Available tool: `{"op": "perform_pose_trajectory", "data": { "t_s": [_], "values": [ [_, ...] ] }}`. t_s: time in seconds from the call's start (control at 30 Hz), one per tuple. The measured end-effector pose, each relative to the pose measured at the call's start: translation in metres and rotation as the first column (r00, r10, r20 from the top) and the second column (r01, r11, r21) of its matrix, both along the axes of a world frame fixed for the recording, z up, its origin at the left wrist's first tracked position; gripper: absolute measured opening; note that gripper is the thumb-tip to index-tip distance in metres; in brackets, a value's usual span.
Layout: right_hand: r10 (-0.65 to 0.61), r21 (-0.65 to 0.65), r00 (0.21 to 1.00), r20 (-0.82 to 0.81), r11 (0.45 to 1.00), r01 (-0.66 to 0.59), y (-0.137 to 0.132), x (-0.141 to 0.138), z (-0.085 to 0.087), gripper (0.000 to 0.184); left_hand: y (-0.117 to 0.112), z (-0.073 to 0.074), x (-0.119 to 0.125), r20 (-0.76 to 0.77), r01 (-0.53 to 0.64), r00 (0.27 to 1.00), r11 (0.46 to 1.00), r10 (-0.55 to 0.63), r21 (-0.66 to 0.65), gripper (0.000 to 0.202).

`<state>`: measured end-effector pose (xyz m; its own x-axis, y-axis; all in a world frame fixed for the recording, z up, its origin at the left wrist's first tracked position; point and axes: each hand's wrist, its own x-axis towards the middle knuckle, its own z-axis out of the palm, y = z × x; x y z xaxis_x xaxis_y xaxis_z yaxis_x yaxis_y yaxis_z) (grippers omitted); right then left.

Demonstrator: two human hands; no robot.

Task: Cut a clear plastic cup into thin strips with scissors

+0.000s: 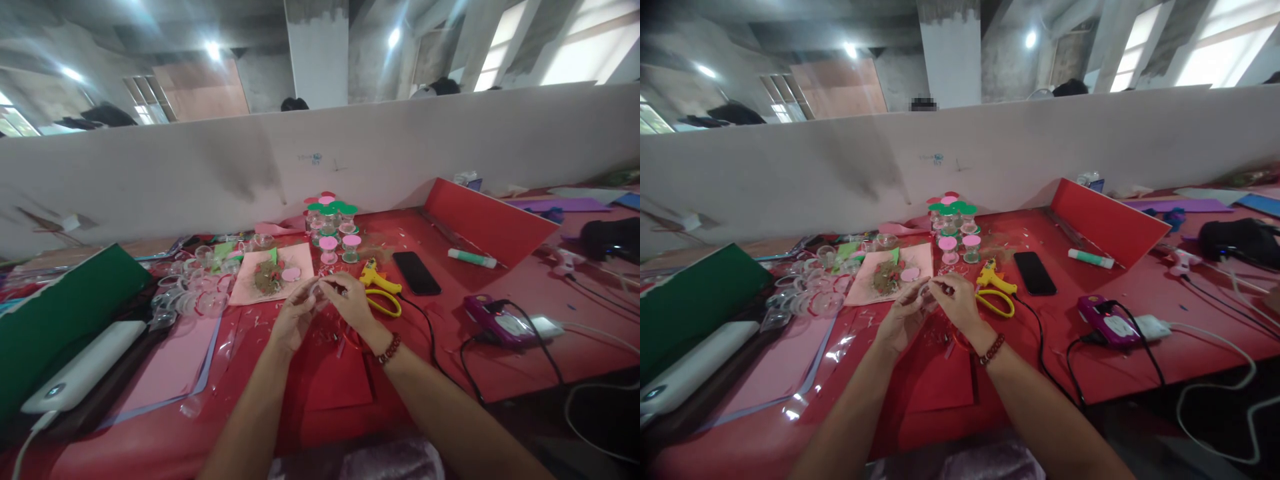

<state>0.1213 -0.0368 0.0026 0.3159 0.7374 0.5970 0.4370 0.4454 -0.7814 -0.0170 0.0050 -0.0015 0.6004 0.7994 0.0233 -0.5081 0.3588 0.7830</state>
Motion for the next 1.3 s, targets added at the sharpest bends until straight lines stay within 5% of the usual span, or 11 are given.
{"op": "perform_pose_trajectory", "data": {
  "t_s": [0.53,0.93,1.3],
  "values": [
    [-0.063,0.032,0.962,0.267,0.998,0.057,-0.0022,0.0049,-0.0031,0.017,-0.0029,0.0001,-0.0033,-0.076,-0.007,0.997,1.0,0.009,0.027,0.04],
    [-0.066,-0.042,0.994,0.082,0.997,0.07,0.001,0.0034,-0.0035,0.017,-0.0044,0.0036,-0.0035,-0.075,-0.057,0.996,0.998,0.058,0.016,0.039],
    [0.0,-0.052,0.987,0.16,0.999,0.009,0.0013,0.0037,-0.0043,0.016,-0.0047,0.0042,-0.0029,-0.111,-0.07,0.991,0.997,0.073,0.03,0.038]
  ]
}}
